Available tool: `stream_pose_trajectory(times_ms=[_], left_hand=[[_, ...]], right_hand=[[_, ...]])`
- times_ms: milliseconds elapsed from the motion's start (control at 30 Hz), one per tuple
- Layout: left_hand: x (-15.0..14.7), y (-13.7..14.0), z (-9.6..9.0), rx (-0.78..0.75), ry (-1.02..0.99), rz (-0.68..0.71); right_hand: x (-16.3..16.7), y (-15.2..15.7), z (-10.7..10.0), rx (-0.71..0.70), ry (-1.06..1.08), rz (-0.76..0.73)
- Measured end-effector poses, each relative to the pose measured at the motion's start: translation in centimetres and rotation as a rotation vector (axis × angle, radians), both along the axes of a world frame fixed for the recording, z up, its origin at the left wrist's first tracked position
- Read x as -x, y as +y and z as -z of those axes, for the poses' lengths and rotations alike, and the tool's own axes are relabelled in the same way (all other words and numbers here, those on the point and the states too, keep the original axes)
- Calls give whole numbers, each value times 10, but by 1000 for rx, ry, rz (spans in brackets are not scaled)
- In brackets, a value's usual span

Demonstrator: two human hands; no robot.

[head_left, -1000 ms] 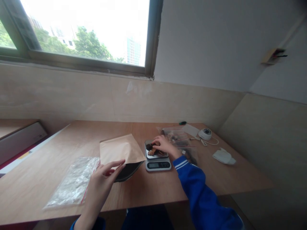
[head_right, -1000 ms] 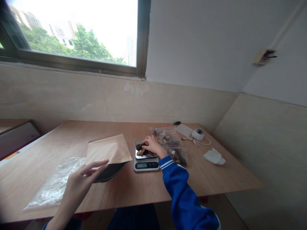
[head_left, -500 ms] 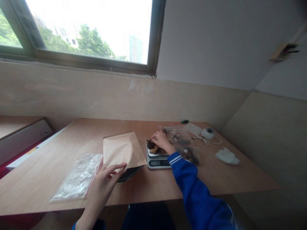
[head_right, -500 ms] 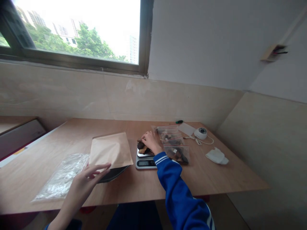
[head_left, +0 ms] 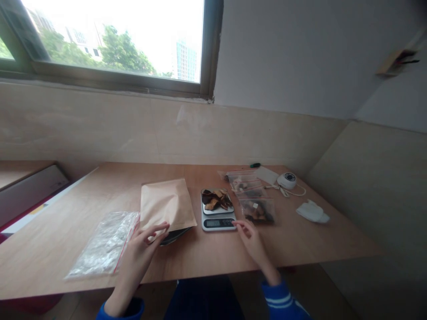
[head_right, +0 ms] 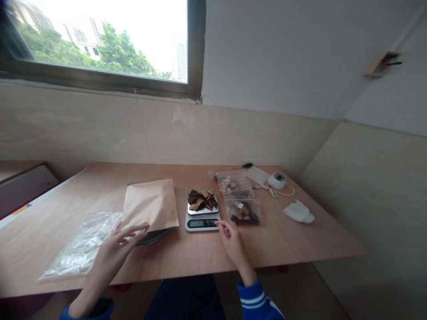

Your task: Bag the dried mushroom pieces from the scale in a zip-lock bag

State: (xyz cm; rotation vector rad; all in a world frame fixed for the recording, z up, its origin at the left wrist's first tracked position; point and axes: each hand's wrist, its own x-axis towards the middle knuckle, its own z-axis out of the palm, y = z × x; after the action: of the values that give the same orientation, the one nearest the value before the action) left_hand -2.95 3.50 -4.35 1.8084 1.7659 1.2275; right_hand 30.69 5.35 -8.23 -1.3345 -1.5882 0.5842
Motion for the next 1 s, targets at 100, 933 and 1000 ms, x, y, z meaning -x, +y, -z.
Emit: stream_pose_trajectory(times_ms=[100, 933, 1000], left_hand=[[-1, 1, 4, -8, 24, 3], [-29, -25, -61, -109, 17, 0], [-28, -26, -59, -131, 37, 7]], right_hand=[[-3, -18, 12, 51, 111, 51], [133, -42, -97, -194, -323, -626], [151, -31, -87, -169, -559, -572]])
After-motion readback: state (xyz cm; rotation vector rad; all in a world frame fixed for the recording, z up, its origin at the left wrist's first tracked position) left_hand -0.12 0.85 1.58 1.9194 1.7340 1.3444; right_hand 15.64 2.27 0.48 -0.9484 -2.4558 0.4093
